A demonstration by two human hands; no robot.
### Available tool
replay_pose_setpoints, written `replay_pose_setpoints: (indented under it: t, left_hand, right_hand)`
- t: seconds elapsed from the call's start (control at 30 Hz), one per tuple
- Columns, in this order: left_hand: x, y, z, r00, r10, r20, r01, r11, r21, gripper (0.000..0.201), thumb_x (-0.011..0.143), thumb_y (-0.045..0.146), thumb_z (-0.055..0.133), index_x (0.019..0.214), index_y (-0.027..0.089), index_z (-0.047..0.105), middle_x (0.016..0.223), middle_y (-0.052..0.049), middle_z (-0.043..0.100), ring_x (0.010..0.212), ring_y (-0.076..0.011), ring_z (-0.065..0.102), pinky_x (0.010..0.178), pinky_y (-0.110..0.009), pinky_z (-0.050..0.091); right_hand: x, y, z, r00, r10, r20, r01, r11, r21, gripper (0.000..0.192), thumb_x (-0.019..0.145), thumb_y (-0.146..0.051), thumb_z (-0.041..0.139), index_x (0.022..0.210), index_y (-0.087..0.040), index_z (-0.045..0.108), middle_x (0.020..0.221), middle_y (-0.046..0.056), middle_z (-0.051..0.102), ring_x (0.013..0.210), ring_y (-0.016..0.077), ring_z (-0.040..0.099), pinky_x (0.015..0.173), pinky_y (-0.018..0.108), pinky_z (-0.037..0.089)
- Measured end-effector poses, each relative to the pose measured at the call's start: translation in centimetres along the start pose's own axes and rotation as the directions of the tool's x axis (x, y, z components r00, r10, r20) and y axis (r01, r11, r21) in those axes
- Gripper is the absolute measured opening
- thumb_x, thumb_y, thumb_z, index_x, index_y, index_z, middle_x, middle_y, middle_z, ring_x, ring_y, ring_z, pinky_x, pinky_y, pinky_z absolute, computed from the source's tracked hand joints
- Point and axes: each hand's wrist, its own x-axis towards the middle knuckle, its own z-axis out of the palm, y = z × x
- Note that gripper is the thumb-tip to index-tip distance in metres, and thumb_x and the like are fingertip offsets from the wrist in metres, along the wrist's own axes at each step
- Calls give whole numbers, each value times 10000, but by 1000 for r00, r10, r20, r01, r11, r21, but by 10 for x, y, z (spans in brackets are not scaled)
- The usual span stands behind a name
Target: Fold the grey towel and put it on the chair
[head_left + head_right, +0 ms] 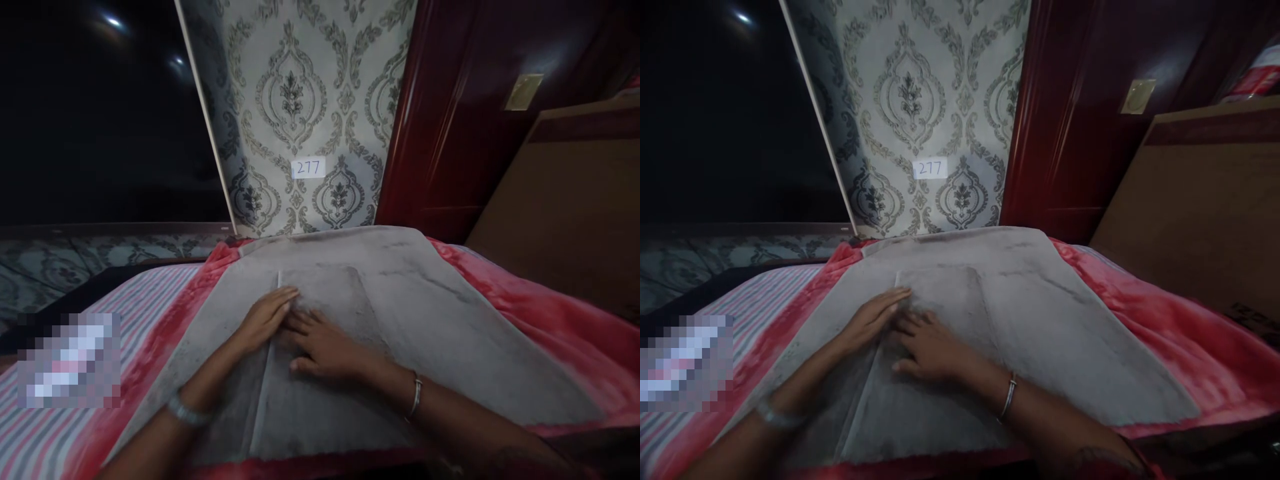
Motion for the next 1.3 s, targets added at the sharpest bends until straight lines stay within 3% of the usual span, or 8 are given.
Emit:
replay_pose_setpoints:
  t: [0.17,0.57,0.7,0.77,0.83,0.93,1.07,1.3]
  left_hand:
    - [81,-40,24,949,-101,299,25,969,245,524,990,480,400,1456,278,529,1608,-88,392,1519,-279,295,1236,-587,127]
    - [94,-69,49,970,-126,207,53,944,327,613,981,504,409,1535,245,424,1626,-113,345,1523,-275,287,1244,-535,141]
    - [95,-76,51,982,-89,168,38,958,286,606,973,523,416,1525,275,440,1618,-97,366,1515,-277,307,1239,-556,153]
    - [94,-77,52,986,-81,147,37,959,280,625,964,528,433,1530,261,433,1626,-107,348,1516,-279,304,1240,-550,159]
    - [93,-76,52,988,-84,132,44,957,286,646,959,526,442,1532,228,430,1629,-130,330,1518,-284,299,1240,-544,169]
    - [92,-71,51,985,-108,132,63,950,305,672,962,530,430,1536,182,421,1625,-156,326,1520,-293,291,1242,-543,163]
    - [93,-69,52,984,-115,134,71,954,292,658,956,530,448,1512,179,459,1607,-159,366,1506,-304,322,1242,-551,164]
    - [89,-77,55,993,-114,5,111,974,195,585,915,479,533,1434,209,552,1591,-134,412,1498,-300,338,1238,-554,188]
  right_hand:
    - [4,-1,17,1000,-9,-3,9,999,41,728,1005,-612,480,1605,-249,283,1678,96,150,1556,250,59,1257,504,7]
    - [-25,-36,36,971,-235,39,232,971,54,623,1074,-428,417,1614,-181,230,1664,92,195,1555,219,39,1278,459,47]
    - [-28,-38,28,909,-406,93,395,911,119,480,1092,-358,363,1560,-255,367,1601,1,387,1513,134,243,1238,319,234]
    - [-20,-19,6,954,-297,32,289,944,157,495,1075,-420,407,1546,-267,396,1548,-10,470,1443,127,385,1185,271,322]
    - [-8,13,-19,992,39,-121,-30,996,79,506,1049,-485,441,1514,-287,457,1539,3,481,1420,196,424,1187,332,335]
    - [7,70,-42,879,374,-296,-410,910,-69,532,1043,-456,444,1534,-250,442,1571,80,429,1465,308,345,1212,492,271]
    - [11,116,-34,839,447,-310,-498,860,-108,580,1052,-421,412,1557,-136,390,1612,170,320,1500,376,246,1211,602,171]
    - [10,129,-23,837,482,-257,-529,834,-158,606,1050,-460,370,1585,-177,345,1648,132,248,1524,338,198,1227,576,154]
